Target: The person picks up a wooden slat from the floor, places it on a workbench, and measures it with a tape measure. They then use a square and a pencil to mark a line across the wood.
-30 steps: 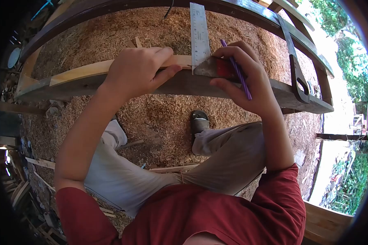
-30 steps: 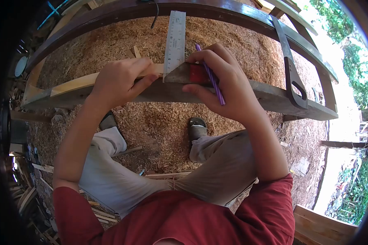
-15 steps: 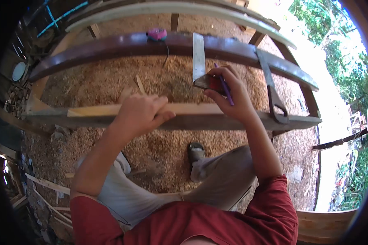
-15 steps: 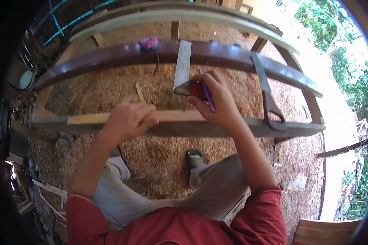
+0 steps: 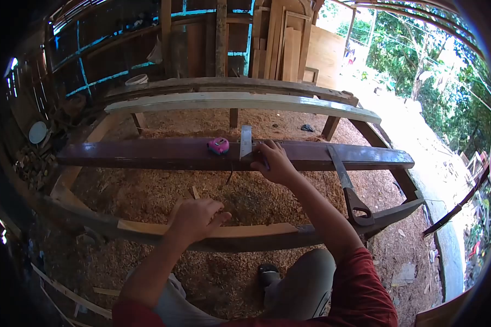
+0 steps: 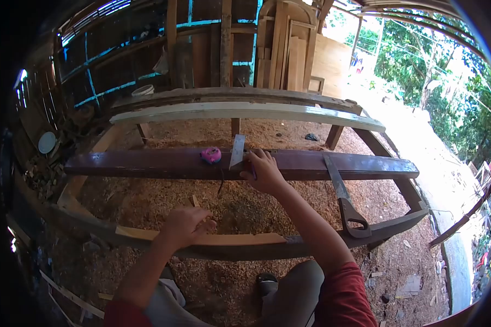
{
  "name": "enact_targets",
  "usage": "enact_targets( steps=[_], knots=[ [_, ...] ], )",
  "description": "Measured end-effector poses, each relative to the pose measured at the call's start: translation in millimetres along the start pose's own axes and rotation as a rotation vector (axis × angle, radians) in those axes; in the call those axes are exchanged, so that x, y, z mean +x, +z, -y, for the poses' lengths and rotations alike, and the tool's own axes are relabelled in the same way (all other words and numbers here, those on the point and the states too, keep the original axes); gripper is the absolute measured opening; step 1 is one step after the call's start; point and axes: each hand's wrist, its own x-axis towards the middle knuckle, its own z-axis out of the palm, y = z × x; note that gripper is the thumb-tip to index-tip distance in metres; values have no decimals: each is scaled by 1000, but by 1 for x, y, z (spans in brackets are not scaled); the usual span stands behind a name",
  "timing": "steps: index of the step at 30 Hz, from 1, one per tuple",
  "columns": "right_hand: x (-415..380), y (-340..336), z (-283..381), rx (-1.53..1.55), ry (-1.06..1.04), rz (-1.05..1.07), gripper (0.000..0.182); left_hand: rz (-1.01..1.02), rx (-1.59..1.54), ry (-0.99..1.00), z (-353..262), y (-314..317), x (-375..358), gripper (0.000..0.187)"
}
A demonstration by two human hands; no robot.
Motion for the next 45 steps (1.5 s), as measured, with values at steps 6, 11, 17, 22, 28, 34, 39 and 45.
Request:
enact_targets(
  steps=[6,11,17,22,28,34,39,45],
  knots=[
    [4,12,-7,-100,41,57,51,-31,2,62,4,1,-4,53],
    [4,11,7,-157,55,57,51,1,-16,44,1,-4,-11,53],
    [43,35,44,-15,28,-45,38,-13,-3,23,10,-6,-15,55],
    [91,69,82,-237,147,16,44,18,11,-30,24,-12,-24,56],
    [111,114,76,-286,-28,-126,40,112,36,39,39,-50,-54,44],
    [63,75,163,250,-231,-140,49,-311,53,-150,77,-92,-95,35],
    [17,70,247,333,-317,-114,55,-511,-355,-333,81,-102,-116,29],
    [8,105,317,489,-422,-58,54,-341,-817,-579,86,-120,-148,28]
  ],
)
